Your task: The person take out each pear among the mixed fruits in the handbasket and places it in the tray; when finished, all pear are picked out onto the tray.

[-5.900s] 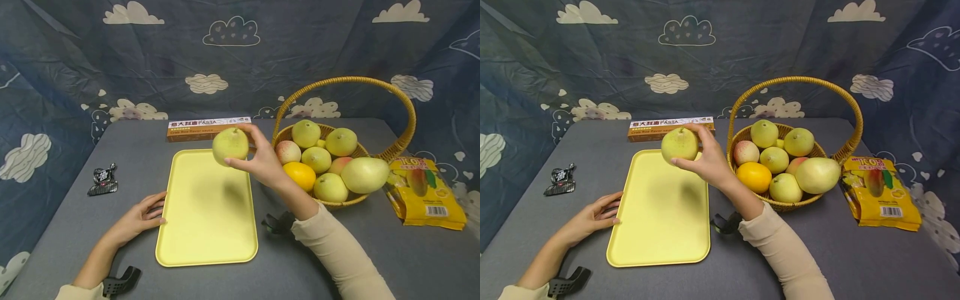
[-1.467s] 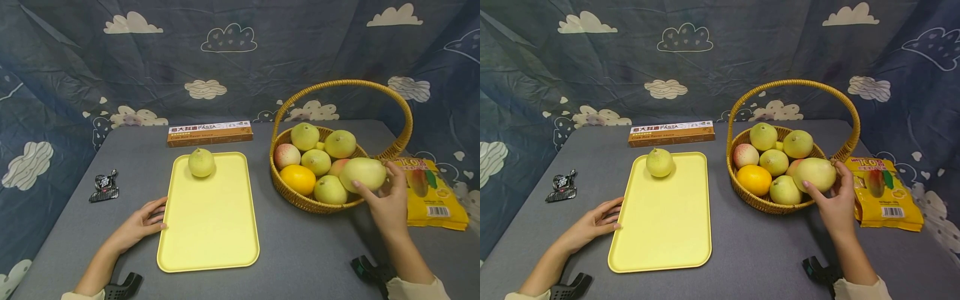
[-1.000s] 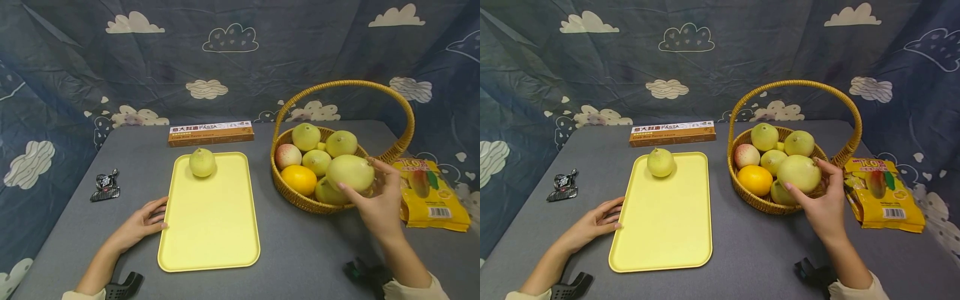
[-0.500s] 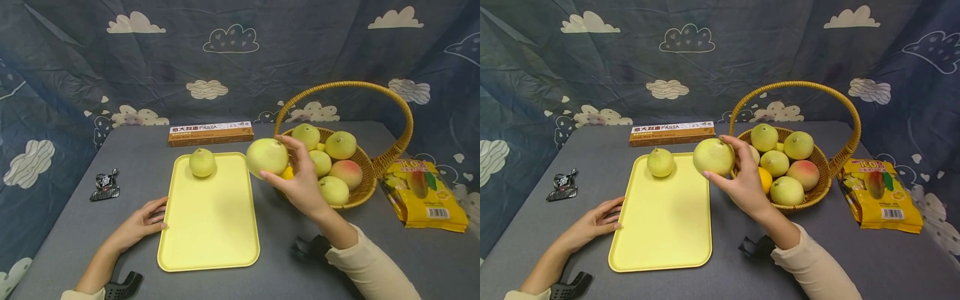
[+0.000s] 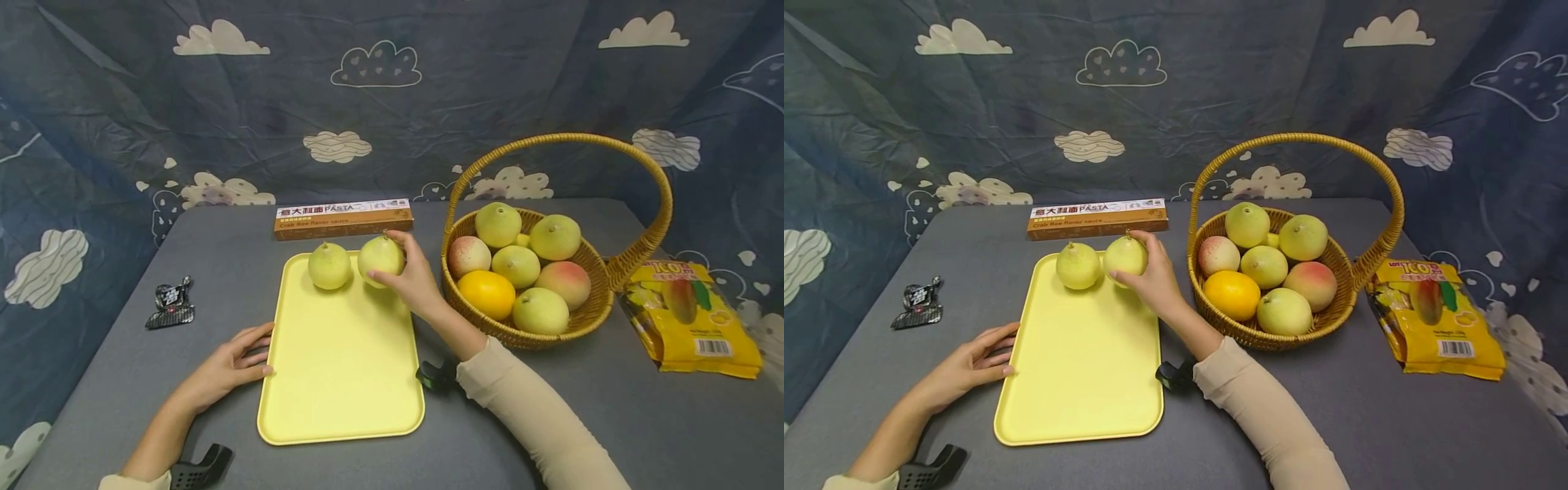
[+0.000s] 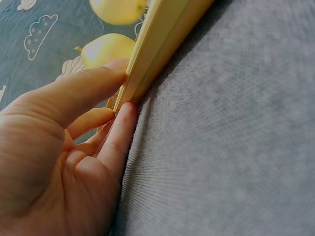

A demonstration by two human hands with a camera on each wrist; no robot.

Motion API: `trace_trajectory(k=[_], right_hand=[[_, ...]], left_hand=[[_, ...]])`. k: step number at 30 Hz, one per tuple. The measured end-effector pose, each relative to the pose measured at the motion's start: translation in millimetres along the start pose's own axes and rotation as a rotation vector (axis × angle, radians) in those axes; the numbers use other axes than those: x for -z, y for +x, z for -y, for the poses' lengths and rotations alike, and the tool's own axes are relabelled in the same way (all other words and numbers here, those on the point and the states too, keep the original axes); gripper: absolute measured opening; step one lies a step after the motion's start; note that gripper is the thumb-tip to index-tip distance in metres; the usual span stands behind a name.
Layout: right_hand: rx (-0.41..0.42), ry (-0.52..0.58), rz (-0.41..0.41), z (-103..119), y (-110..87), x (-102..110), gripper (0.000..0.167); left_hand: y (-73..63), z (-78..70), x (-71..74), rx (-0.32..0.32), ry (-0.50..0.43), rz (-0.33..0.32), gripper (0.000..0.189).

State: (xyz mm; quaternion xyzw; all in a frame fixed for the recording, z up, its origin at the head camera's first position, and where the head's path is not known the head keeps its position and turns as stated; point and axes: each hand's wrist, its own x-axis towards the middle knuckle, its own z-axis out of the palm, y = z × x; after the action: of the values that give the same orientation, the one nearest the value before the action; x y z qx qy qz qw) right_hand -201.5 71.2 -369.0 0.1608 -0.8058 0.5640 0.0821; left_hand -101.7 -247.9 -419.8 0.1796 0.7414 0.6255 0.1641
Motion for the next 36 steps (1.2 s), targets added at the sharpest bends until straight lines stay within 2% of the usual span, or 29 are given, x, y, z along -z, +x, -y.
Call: trace_trajectory(k=[3,6,16,23,27,31,36], right_hand=[[-0.071,-0.019,0.007,-13.7,7.5,-6.8,0.067],[-0.102,-0.023,0.020,-21.5,11.9,-10.6,0.067],[-0.027,-0.109,0.168,-27.7,23.1,-12.9,0.068],[-0.024,-0.166,0.202,-27.4,24.7,-11.5,0.070],[-0.036,-0.186,0.218,-22.6,22.1,-8.4,0.073],[-0.023,-0.183,0.217,-8.7,16.3,-0.3,0.071],[0.108,-0.176,0.207,13.8,2.1,18.7,0.062]], left_hand=[[-0.3,-0.1,-0.4,0.010,0.002,-0.003,0.071],[-0.2,-0.4,-0.5,0.018,-0.001,-0.006,0.071],[-0.4,-1.0,1.0,0.014,0.008,-0.012,0.072],[-0.1,-1.3,1.3,0.007,0.004,-0.008,0.071],[0.1,-1.0,0.6,0.009,-0.003,-0.004,0.071],[0.4,-0.1,0.6,0.004,-0.003,-0.006,0.071],[0.2,0.8,0.3,-0.007,0.006,-0.009,0.070]])
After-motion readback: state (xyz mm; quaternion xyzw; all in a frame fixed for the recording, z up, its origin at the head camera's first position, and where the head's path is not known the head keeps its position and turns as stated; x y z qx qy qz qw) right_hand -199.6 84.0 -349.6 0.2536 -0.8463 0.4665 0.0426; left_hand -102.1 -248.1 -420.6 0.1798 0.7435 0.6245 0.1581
